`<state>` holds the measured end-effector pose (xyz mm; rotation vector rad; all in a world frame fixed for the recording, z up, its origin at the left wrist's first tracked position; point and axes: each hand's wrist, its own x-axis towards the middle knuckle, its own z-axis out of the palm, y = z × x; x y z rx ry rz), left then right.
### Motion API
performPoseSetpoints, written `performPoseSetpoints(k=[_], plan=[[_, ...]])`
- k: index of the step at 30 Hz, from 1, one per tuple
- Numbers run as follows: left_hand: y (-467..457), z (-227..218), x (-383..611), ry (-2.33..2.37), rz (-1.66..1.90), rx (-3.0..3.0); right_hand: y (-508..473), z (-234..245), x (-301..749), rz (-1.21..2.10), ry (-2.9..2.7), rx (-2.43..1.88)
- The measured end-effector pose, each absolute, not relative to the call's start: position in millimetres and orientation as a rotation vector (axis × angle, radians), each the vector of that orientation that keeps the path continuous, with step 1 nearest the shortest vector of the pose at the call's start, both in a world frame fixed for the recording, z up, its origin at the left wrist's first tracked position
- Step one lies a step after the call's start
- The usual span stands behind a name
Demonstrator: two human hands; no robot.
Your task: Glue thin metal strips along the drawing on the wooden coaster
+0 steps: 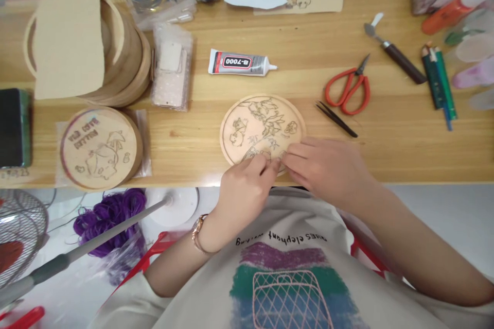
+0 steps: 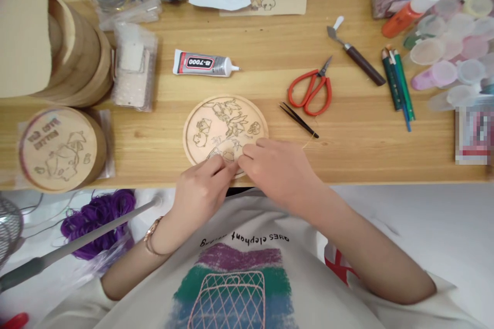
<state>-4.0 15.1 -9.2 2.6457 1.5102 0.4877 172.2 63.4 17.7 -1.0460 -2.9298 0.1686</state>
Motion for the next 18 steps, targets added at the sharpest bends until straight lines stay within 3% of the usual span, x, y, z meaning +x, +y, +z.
performPoseSetpoints(k=[18], plan=[[16,-9,-4,1.52,0.468,2.64,78,25,170,0.337,-3.156,-0.922]])
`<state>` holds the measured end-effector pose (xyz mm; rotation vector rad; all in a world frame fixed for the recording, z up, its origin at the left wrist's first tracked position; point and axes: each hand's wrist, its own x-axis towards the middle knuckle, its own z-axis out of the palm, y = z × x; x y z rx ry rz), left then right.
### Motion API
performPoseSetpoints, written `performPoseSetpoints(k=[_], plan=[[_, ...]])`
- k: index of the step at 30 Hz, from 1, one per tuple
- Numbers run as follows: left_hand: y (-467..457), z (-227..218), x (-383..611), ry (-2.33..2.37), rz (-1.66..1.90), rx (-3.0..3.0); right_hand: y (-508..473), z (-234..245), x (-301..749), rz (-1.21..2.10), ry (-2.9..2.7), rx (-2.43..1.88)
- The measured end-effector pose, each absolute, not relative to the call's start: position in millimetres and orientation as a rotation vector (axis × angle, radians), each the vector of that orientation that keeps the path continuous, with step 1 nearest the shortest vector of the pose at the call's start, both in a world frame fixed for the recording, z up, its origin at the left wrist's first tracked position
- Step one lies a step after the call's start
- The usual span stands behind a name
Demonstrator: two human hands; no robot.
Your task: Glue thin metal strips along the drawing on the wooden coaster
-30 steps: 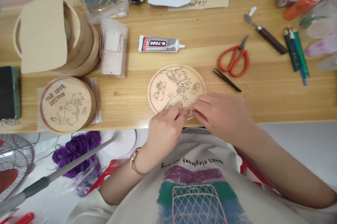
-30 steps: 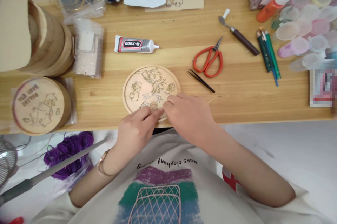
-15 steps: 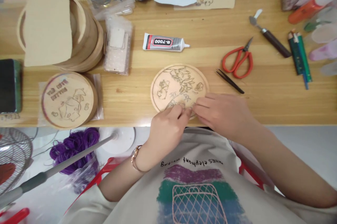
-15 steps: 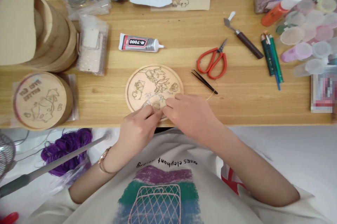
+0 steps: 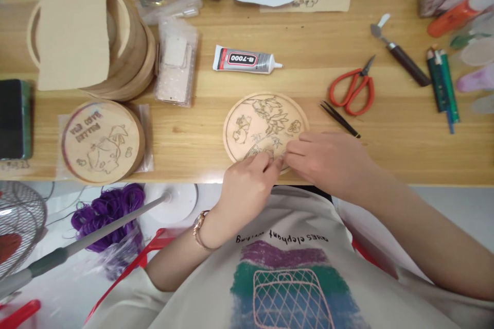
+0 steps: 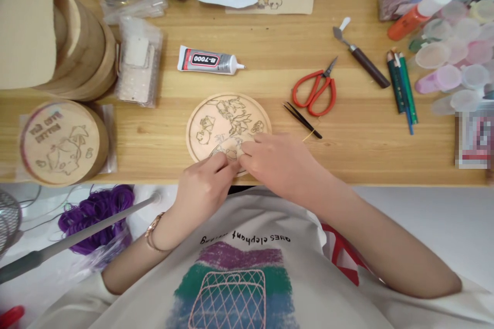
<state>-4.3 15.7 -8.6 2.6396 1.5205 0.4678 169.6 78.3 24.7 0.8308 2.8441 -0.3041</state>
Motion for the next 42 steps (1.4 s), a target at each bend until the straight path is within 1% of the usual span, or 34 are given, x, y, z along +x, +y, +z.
performPoseSetpoints(k=[9,19,25,31,34,42], plan=[[16,-7,-4,1.517,0.408,2.61,83,30,162,-0.314,2.804,0.766],[15,-7,-2,1.537,0.505,2.646,83,32,164,-0.25,2.829,0.757],[14,-8,-2,1.534,0.468,2.643,72,27,176,-0.164,2.906,0.946],[13,-10,-4,1.511,0.459,2.638,67,29,175,-0.238,2.726,1.151],[13,-10,-4,1.5,0.444,2.638,67,30,171,-0.241,2.627,1.188],[15,-10,-4,1.504,0.454,2.64,66,28,169,-0.191,2.616,1.198]])
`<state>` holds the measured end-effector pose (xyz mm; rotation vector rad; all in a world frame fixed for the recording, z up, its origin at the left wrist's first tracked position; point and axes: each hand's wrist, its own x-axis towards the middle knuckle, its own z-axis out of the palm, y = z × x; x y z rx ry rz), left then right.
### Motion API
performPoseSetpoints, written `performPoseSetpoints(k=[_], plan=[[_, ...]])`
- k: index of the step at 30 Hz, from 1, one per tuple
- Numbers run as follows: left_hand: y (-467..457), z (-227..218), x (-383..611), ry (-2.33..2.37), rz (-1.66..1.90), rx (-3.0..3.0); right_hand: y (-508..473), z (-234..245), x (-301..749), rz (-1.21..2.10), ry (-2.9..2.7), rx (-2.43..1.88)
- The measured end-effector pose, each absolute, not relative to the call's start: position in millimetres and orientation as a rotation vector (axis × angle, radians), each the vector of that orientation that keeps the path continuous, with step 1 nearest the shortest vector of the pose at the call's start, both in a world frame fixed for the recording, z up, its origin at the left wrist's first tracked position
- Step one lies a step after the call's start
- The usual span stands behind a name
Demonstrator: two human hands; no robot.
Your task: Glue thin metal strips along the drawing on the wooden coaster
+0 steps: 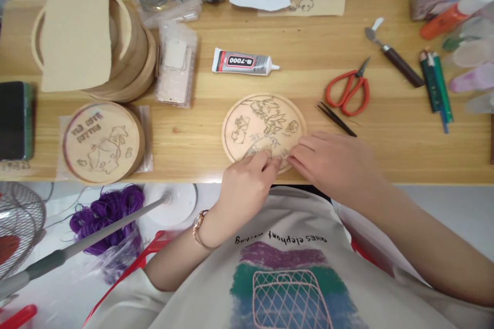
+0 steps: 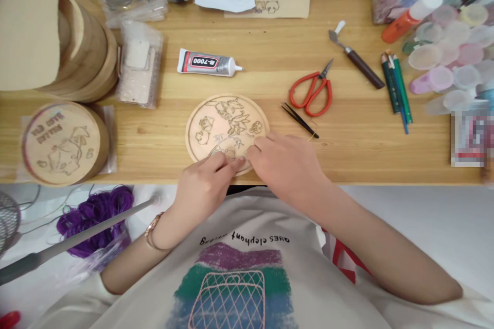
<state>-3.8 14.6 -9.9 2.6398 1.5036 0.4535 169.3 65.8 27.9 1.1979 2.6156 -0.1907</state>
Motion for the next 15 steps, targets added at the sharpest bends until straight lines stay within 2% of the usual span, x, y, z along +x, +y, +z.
performPoseSetpoints(k=[15], plan=[[10.7,-12.5,-10.1,1.499,0.764,2.469,63.0,25.0,169.7,-0.098,2.774,1.19]])
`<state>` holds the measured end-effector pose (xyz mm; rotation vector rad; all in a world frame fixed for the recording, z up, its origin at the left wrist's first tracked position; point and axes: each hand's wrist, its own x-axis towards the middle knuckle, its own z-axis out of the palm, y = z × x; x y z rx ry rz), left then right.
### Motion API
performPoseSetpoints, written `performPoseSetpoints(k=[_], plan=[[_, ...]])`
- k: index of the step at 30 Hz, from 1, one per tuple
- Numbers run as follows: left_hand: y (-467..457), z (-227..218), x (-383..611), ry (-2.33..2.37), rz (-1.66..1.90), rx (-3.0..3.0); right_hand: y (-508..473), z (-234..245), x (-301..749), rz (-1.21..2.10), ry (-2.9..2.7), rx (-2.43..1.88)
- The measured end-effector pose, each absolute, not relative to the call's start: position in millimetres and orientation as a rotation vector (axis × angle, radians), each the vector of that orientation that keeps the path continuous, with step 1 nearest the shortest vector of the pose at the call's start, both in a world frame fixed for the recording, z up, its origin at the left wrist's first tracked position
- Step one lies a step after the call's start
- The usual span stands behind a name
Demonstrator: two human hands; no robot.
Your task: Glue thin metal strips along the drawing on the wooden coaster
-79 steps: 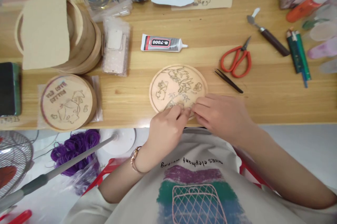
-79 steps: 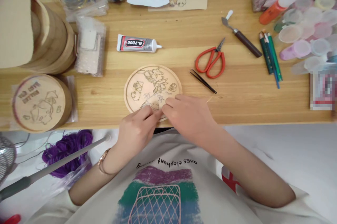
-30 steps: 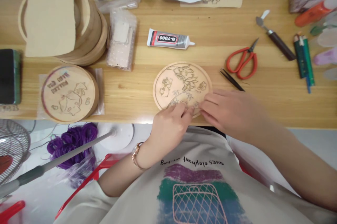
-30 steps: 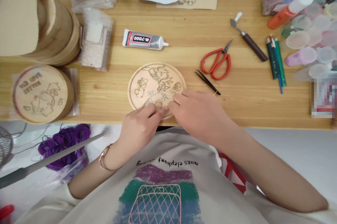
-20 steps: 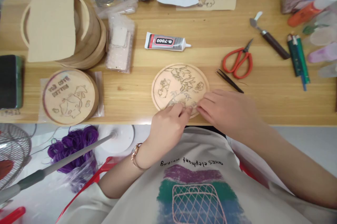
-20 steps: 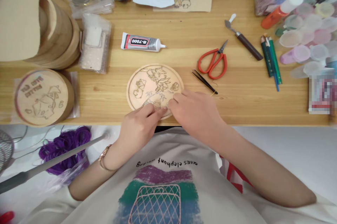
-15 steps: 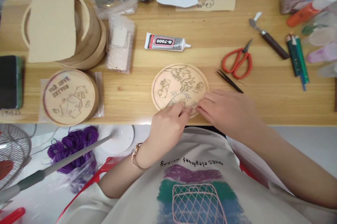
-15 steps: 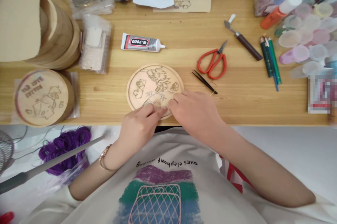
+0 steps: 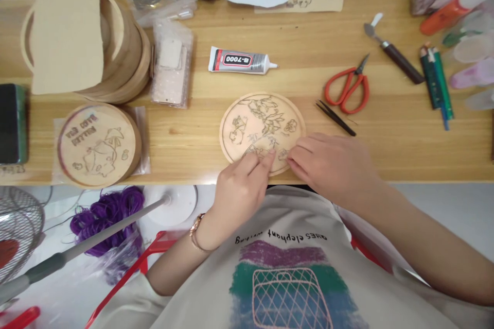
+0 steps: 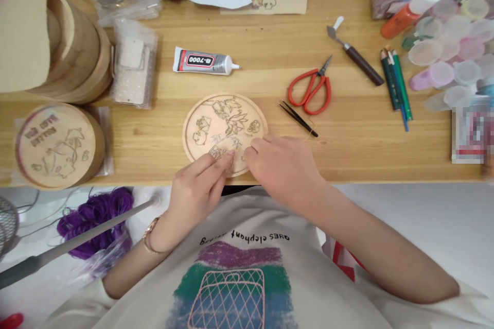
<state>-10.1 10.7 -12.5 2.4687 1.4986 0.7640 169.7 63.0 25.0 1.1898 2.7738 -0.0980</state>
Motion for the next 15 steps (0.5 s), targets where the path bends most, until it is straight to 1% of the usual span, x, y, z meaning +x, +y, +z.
performPoseSetpoints(k=[4,15], plan=[[8.9,-14.2,-9.6,1.516,0.797,2.482,63.1,25.7,169.1,-0.095,2.772,1.189],[8.2,-12.6,-6.5,1.48,0.732,2.51,64.0,25.0,170.7,-0.129,2.788,1.189]])
